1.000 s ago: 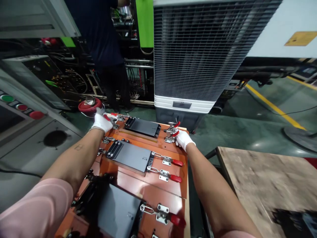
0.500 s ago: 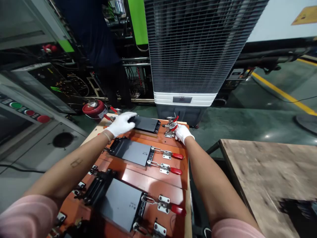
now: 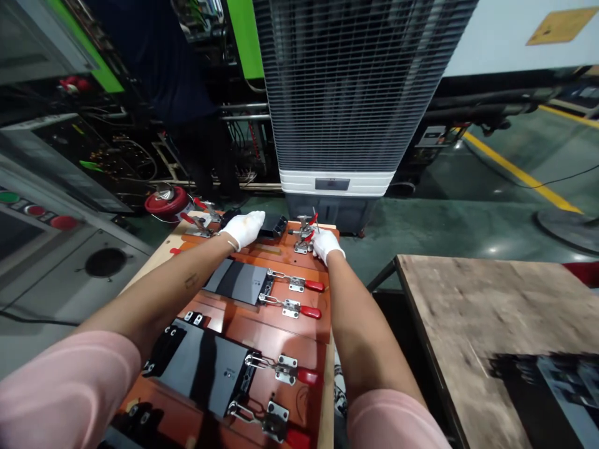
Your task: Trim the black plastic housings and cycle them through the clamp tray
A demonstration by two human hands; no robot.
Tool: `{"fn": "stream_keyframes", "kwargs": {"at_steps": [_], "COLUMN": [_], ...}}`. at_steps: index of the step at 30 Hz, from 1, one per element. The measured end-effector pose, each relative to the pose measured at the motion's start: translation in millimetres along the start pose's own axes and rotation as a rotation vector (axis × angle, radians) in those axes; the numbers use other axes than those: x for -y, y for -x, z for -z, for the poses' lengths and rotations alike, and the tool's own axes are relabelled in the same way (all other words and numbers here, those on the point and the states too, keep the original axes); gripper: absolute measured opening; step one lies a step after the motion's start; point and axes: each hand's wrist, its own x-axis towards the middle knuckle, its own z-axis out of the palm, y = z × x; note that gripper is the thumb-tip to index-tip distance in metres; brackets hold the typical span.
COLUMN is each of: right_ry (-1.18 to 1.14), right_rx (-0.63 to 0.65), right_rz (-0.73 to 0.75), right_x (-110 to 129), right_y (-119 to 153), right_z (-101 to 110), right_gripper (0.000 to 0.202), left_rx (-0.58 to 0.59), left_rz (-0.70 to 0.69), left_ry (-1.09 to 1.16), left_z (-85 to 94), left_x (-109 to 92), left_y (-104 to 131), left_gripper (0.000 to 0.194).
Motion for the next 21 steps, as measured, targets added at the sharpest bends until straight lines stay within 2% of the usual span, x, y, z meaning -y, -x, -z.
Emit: {"fn": "stream_keyframes", "kwargs": {"at_steps": [4, 6, 8, 10, 12, 14, 16, 18, 21], "right_ry": [-0.221, -0.345, -0.444, -0.511, -0.570, -0.608, -0.644, -0.662, -0.654], "right_rx": [-0.089, -0.128, -0.113, 0.011, 0.208, 0.352, 0.422, 0.434, 0.409], "right_rz": [0.032, 0.075, 0.119, 0.162, 0.225, 0.295, 0.335, 0.332, 0.349], "right_x": [9, 12, 11, 9, 9, 13, 19, 24, 21], "right_y": [24, 51, 88, 131, 176, 220, 263, 304, 365], "right_z": [3, 4, 2, -3, -11, -19, -24, -26, -33], "right_gripper": [0.030, 0.036, 0.043, 0.049, 0.051, 0.049, 0.048, 0.052, 0.059], "left_rx": [-0.151, -0.208, -0.250, -0.302, -0.322, -0.312, -0.323, -0.463, -0.804], "left_rz": [0.015, -0.025, -0.107, -0.274, -0.374, -0.419, -0.419, -0.266, 0.281], "left_ry": [0.004, -0.006, -0.024, -0.053, -0.076, -0.062, 0.027, 0.232, 0.850], "left_z": [26.1, 42.6, 57.4, 70.8, 84.3, 98.4, 111.4, 120.8, 126.2], "left_x": [-2, -9, -21, -34, -47, -59, -69, -81, -105], "left_y": [28, 55, 89, 125, 159, 190, 219, 249, 298], "left_gripper": [0.054, 0.055, 0.053, 0.049, 0.043, 0.040, 0.039, 0.036, 0.037]}}
